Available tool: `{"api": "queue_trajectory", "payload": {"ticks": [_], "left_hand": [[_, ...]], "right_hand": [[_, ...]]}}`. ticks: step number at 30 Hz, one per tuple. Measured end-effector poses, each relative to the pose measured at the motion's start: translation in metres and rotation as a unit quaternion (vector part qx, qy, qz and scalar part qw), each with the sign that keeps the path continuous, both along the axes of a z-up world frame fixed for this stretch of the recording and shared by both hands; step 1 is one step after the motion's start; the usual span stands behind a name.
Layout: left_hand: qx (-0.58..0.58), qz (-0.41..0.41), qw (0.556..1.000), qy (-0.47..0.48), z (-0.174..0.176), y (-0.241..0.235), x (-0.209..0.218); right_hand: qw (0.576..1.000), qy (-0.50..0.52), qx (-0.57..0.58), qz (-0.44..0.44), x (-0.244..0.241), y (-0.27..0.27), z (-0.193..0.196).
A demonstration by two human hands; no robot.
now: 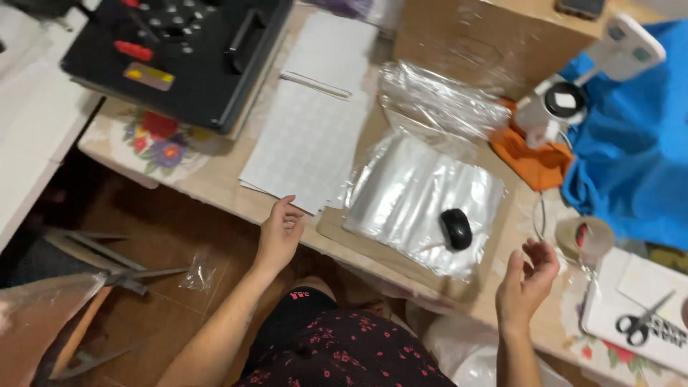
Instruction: Aligning a design on a substrate, applying heat with a press machine, and then packing finished items into plastic bags.
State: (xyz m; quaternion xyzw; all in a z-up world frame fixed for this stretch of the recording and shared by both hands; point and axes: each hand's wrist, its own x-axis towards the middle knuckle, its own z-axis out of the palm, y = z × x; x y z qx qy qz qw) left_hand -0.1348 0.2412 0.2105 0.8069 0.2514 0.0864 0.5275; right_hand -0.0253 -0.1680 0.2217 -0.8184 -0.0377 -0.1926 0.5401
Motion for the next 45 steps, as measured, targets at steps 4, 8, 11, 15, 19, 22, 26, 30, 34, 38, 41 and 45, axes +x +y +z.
{"api": "queue_trajectory", "payload": {"ticks": [4,8,11,15,19,22,26,30,34,38,41,45], "left_hand": [[0.020,0.016,0.998,-0.055,0.019,0.076,-0.016],[0.146,0.060,0.975,-0.157,0.024,0.206,-0.007],[0.196,0.090,0.955,-0.202,0.030,0.340,0.009],[0.233,0.090,0.939,-0.236,0.037,0.513,0.069],[0.270,0.051,0.926,-0.259,0.039,0.614,0.139],[0.306,0.006,0.927,-0.214,0.035,0.656,0.208],[0.312,-0.046,0.949,-0.030,0.002,0.673,0.274],[0.245,-0.059,0.962,0.101,-0.006,0.667,0.301],[0.265,-0.030,0.959,0.091,0.008,0.658,0.294],[0.279,-0.005,0.956,0.091,0.012,0.653,0.292],[0.299,0.003,0.949,0.097,0.032,0.641,0.287],[0.330,0.021,0.938,0.108,0.026,0.637,0.287]], "right_hand": [[0.993,0.053,-0.039,0.095,-0.004,0.106,0.013],[0.967,0.068,-0.103,0.221,0.013,0.242,0.008],[0.956,0.001,-0.112,0.272,0.035,0.371,0.037],[0.952,-0.078,-0.150,0.253,0.076,0.533,0.046],[0.902,-0.265,-0.229,0.253,0.090,0.665,0.031],[0.871,-0.297,-0.300,0.249,0.094,0.746,0.024],[0.827,-0.209,-0.465,0.237,0.098,0.796,0.005],[0.804,-0.089,-0.524,0.265,0.104,0.816,0.006],[0.810,-0.031,-0.503,0.299,0.108,0.822,0.008],[0.816,-0.068,-0.486,0.306,0.114,0.818,0.000],[0.812,-0.083,-0.490,0.306,0.114,0.817,-0.006],[0.812,-0.079,-0.484,0.316,0.113,0.814,-0.007]]}}
